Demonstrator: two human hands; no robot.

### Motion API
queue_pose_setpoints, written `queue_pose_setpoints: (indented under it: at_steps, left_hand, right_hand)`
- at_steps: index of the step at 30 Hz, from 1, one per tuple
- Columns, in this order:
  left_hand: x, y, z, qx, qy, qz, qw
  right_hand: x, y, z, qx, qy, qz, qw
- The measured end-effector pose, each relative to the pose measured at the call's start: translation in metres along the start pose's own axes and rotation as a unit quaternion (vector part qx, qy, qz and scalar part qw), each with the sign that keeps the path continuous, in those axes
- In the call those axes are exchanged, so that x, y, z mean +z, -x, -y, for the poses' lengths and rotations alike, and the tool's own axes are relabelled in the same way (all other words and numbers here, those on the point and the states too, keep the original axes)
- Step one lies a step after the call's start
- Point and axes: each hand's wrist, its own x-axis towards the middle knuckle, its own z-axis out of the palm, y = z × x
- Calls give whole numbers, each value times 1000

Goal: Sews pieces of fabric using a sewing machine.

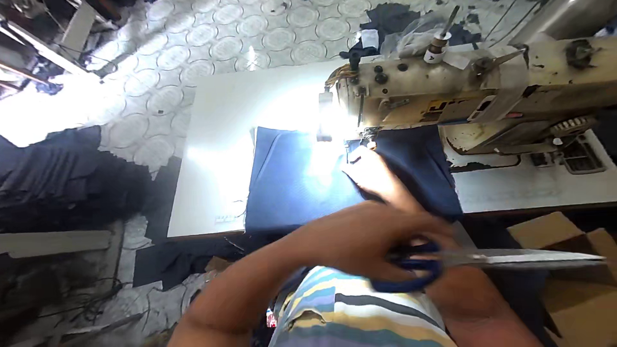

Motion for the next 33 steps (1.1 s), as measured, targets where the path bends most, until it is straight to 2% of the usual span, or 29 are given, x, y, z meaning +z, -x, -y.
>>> queue_pose_setpoints:
  at_steps: [1, 2, 3, 5, 8, 9, 11, 13, 15, 17, 19, 21, 23, 26, 29, 33]
  left_hand:
    - [2, 37, 13, -8, 79, -22, 997]
    - [8, 70, 28, -13, 164, -58, 985]
    - [17, 97, 41, -23, 244, -108, 963]
    - [36, 131, 63, -58, 334, -236, 911]
    - [48, 145, 105, -116, 332, -430, 831]
    - [44, 145, 120, -128, 320, -473, 811]
    - [29, 147, 143, -133, 318, -508, 789]
    - [10, 147, 157, -124, 328, -518, 780]
    - [-1, 145, 163, -124, 322, -509, 788]
    - [-1, 139, 158, -148, 315, -491, 799]
    - [15, 130, 141, -165, 374, -451, 793]
    - [38, 120, 117, -120, 522, -365, 761]
    - [60, 105, 91, -86, 645, -278, 707]
    - [79, 89, 67, -79, 747, -194, 631]
    - [77, 78, 59, -98, 786, -187, 581]
    - [72, 68, 54, -119, 802, -210, 547]
  right_hand:
    - [27, -39, -30, -117, -44, -126, 984]
    - [36, -63, -46, -171, -75, -149, 971]
    - [38, -75, -54, -190, -98, -131, 968]
    - [40, -74, -63, -204, -145, -98, 963]
    - [49, -61, -71, -231, -189, -89, 950]
    - [53, -56, -71, -238, -187, -101, 948]
    - [58, -44, -68, -242, -182, -127, 945]
    - [64, -38, -67, -234, -173, -150, 945]
    - [70, -35, -67, -229, -154, -175, 945]
    - [73, -36, -67, -240, -137, -190, 942]
    - [75, -31, -65, -253, -121, -200, 939]
    - [77, -30, -64, -262, -107, -213, 935]
    - [79, -31, -64, -270, -96, -223, 932]
    - [80, -32, -66, -272, -71, -223, 933]
    - [79, -34, -71, -286, -43, -224, 931]
    - [76, -32, -75, -294, -36, -209, 932]
